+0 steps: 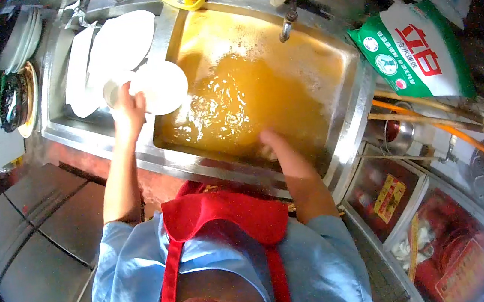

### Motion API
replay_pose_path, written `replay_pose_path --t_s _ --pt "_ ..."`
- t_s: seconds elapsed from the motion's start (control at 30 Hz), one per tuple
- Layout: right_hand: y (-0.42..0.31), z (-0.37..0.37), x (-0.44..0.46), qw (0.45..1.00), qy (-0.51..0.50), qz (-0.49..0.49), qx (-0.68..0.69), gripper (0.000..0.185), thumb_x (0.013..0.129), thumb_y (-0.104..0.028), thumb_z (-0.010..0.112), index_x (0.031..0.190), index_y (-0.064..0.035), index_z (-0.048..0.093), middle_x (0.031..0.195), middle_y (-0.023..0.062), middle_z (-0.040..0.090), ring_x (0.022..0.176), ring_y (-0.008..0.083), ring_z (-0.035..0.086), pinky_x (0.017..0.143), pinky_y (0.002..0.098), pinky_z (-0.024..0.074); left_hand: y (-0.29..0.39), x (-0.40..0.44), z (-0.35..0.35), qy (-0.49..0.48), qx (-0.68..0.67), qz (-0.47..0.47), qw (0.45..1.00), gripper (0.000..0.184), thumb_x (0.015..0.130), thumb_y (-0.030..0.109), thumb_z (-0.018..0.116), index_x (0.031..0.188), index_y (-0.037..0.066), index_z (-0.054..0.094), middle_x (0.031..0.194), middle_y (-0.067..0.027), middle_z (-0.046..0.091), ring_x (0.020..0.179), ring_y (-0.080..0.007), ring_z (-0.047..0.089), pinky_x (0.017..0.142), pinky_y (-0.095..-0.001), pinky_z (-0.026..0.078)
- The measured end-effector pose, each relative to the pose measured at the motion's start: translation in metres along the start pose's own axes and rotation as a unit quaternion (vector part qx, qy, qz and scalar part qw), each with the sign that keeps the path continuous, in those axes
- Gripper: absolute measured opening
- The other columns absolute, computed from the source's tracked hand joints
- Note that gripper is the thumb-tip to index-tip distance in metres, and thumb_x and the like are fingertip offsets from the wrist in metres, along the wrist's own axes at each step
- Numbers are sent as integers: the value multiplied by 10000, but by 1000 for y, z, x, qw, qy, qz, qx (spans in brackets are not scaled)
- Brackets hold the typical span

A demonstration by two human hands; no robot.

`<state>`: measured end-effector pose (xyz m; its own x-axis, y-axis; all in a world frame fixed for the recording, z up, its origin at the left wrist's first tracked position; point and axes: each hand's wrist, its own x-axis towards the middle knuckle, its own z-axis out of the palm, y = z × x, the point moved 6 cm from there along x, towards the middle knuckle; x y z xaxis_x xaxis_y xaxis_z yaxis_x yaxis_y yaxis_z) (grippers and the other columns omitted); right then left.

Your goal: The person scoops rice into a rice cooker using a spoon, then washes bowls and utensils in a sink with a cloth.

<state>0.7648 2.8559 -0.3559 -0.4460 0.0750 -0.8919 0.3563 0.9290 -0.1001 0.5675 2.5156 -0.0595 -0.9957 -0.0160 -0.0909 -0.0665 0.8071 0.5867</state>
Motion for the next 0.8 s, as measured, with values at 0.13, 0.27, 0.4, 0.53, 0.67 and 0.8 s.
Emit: replay_pose_path --t_s 0.13,0.27,0.4,0.53,0.67,0.8 --pt "6 -12 8 999 -22 16 -40 361 794 -376 531 1004 -92 607 1041 160 579 977 289 542 816 401 439 -37 17 -42 16 77 -54 995 385 806 164 505 1149 6 431 756 -236 602 737 -379 599 681 -439 465" --pt "-9 -37 12 997 9 23 -77 355 793 -371 531 1000 -93 608 1035 157 580 969 288 544 811 401 440 -55 28 -51 -14 123 -87 989 439 796 166 505 1194 7 411 889 -263 596 873 -393 579 766 -431 458" --pt "-71 -101 8 981 185 -29 -61 348 792 -365 531 996 -94 609 1030 155 582 961 288 545 805 402 441 -54 31 -51 -66 213 -94 970 471 805 176 473 1229 -1 373 856 -260 604 837 -387 595 752 -440 470" --pt "-149 -151 11 948 300 -107 -28 342 790 -360 531 992 -95 610 1024 152 583 953 288 546 800 402 442 -56 31 -51 -87 283 -89 951 483 816 188 467 1249 7 352 811 -240 616 783 -372 610 711 -440 481" --pt "-207 -158 36 956 259 -132 -35 336 789 -355 532 987 -96 610 1019 150 585 945 288 547 795 403 443 -76 26 -54 -84 275 -84 954 513 816 203 494 1267 16 338 803 -226 622 779 -371 610 706 -434 481" --pt "-243 -136 48 970 174 -158 -59 329 787 -350 532 983 -97 611 1013 147 587 937 288 549 789 403 444 -82 17 -57 -63 210 -80 972 550 810 235 531 1281 33 330 803 -208 626 768 -357 613 697 -424 481"
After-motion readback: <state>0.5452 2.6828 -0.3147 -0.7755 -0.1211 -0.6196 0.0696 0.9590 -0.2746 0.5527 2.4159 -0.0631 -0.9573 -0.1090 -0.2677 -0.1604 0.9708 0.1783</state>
